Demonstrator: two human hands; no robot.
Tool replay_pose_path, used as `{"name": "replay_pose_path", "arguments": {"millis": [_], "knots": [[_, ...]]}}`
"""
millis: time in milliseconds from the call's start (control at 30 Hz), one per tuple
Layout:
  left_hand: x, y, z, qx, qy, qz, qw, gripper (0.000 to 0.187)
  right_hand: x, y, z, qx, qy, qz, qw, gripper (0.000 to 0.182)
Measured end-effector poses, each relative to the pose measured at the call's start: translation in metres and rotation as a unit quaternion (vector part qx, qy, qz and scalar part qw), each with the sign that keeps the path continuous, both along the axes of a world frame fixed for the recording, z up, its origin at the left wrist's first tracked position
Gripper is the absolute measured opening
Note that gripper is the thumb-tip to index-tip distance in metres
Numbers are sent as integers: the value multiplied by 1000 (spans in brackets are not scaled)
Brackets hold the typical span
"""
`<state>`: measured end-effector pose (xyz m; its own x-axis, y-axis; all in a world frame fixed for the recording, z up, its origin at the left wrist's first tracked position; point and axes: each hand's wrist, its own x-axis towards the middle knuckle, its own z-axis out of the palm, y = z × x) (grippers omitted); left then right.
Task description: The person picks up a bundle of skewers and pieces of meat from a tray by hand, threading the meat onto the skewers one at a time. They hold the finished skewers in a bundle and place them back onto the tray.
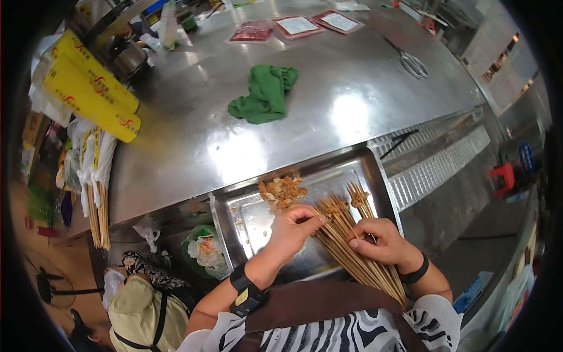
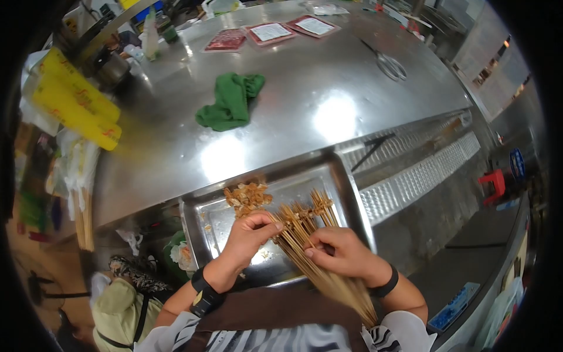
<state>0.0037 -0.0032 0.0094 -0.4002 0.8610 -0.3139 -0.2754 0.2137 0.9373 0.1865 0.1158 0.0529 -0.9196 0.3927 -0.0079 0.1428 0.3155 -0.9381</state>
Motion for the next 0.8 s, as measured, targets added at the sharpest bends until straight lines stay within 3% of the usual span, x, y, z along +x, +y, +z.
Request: {"name": "replay_pose_path", "arguments": {"millis": [100,167,233,300,333,367,433,500,567,633,800], "knots": [[0,2,-4,7,8,-15,1000,13,6,6,5,-74,-21,12,997,13],[-1,3,-5,-3,27,-12,1000,13,11,9,-1,-62,18,0,998,15],[0,4,-5,-9,25,-12,1000,5,11,11,-9,-292,76,-70,951,20],[2,5,3,-25,-42,35,998,12,9,14,-24,-302,128,-46,943,23],[0,5,-2,-8,-18,25,999,24,9,12,-31,-350,150,-54,923,22],[0,5,-7,-2,-10,32,999,24,8,11,-35,-396,170,-59,900,22],[0,6,-13,40,193,31,980,28,11,9,-35,-387,108,-52,915,21],[-1,8,3,-20,301,19,953,41,7,5,-19,-320,23,-63,945,21],[-1,11,21,-52,352,4,934,46,3,0,-15,-274,17,-43,961,23],[-4,11,20,-21,399,1,917,47,1,-2,-16,-137,-25,-2,990,26],[-5,13,16,47,491,-56,868,50,-8,-5,0,-145,-103,-4,984,25]]}}
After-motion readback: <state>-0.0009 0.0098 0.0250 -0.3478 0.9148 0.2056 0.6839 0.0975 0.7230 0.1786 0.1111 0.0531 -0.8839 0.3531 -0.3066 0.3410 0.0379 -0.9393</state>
